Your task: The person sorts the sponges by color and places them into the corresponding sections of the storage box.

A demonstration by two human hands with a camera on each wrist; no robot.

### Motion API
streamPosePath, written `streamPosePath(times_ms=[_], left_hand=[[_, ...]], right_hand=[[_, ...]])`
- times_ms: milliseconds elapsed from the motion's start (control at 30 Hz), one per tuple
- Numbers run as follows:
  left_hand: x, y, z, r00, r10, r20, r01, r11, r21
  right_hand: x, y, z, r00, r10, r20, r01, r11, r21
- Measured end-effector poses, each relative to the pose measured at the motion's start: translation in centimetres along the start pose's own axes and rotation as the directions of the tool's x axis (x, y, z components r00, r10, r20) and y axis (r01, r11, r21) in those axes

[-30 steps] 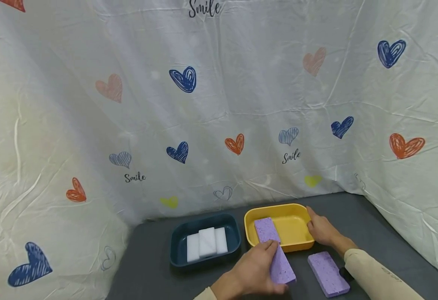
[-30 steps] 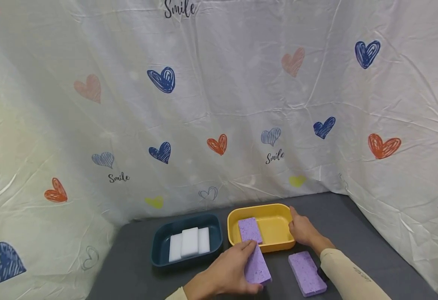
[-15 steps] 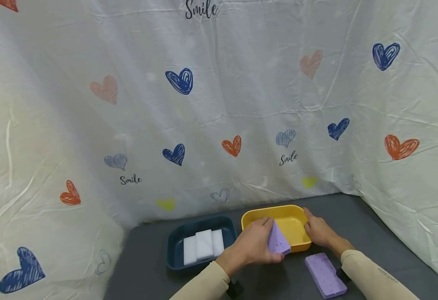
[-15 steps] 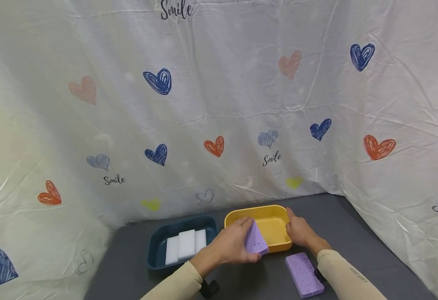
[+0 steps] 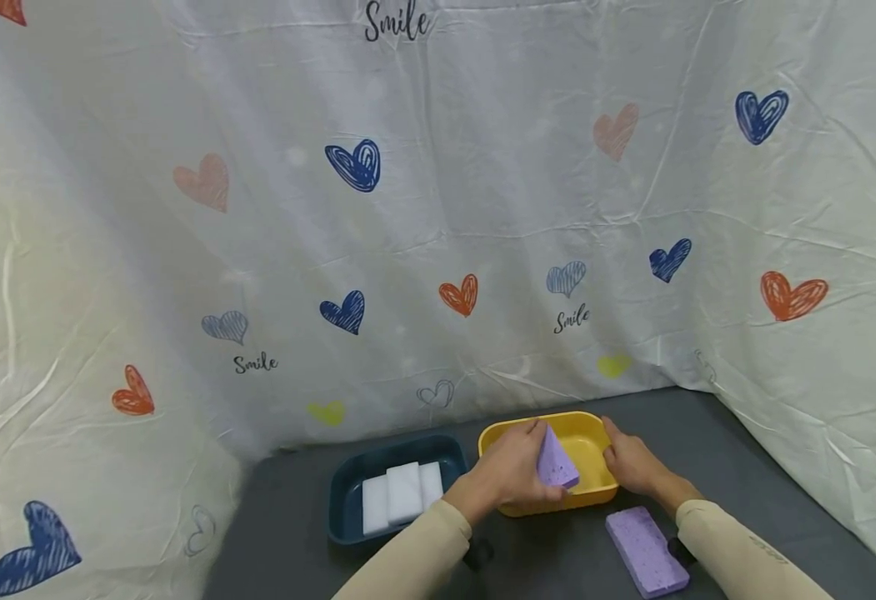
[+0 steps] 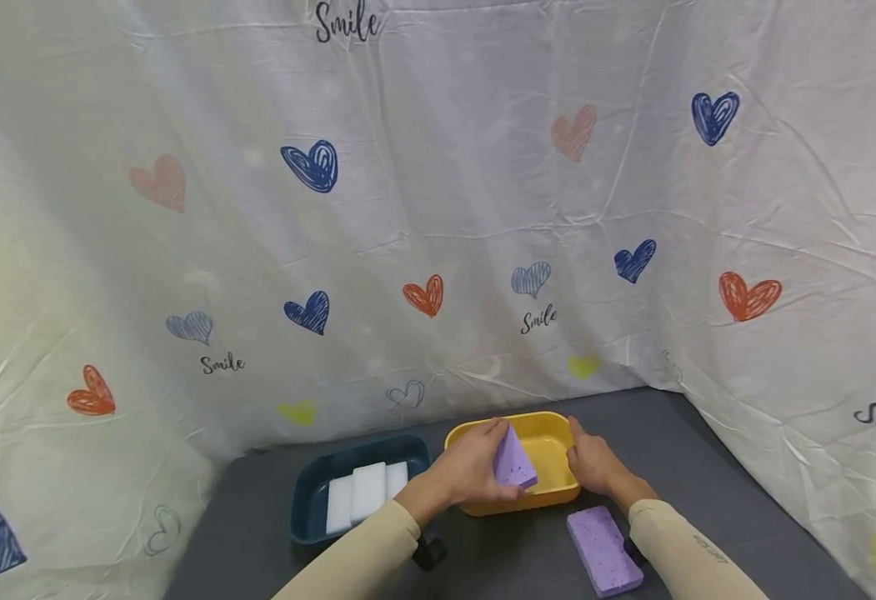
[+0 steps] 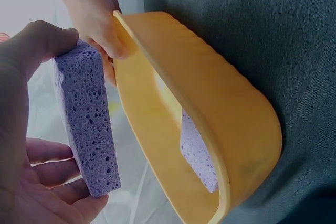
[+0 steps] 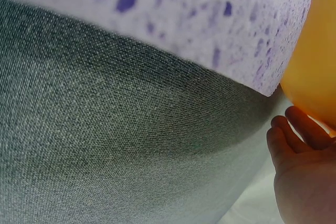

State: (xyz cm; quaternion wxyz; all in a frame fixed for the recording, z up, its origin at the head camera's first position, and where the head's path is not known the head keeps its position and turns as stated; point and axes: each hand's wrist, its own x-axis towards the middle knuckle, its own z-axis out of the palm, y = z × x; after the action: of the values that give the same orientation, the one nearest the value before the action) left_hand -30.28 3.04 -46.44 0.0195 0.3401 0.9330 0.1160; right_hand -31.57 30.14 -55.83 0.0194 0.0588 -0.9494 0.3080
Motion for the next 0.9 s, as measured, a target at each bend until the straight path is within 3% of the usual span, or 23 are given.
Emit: streamPosePath(times_ms=[133,367,533,600,667,800,900], left_hand=[[0.5,0.0,0.2,1.0,-0.008,-0.016,0.007,1.0,-0.014],[1.5,0.2,0.8,1.0,-0.003,-0.028,0.002,1.0,-0.03],[2.4,0.4,1.3,1.0,0.014,-0.014,-0.014,1.0,-0.013],[2.7,0.4,1.4,1.0,0.022,-0.007,-0.022,1.0,-0.001],[2.9,0.5,1.5,1.0,0.025,0.001,-0.025,1.0,0.01],[3.5,0.5,1.6,1.0,0.023,0.021,-0.024,0.999,0.025],[4.1,0.5,1.7,0.999,0.022,0.037,-0.023,0.999,0.031]], right_hand=[[-0.5,-0.9,-0.6,0.999,0.028,0.015,-0.028,0.999,0.031],[2.7,5.8,2.9,0.998,-0.052,-0.044,0.05,0.998,-0.035],[3.9,8.1,3.9,0.998,-0.049,-0.029,0.048,0.998,-0.042],[3.6,7.7,3.8,0.997,-0.058,-0.043,0.055,0.997,-0.056],[2.3,4.9,2.6,0.998,-0.037,-0.043,0.036,0.999,-0.039],[0.7,1.4,0.9,0.999,-0.026,-0.044,0.025,0.999,-0.022],[1.7,3.3,1.9,0.997,-0.055,-0.056,0.053,0.998,-0.038]])
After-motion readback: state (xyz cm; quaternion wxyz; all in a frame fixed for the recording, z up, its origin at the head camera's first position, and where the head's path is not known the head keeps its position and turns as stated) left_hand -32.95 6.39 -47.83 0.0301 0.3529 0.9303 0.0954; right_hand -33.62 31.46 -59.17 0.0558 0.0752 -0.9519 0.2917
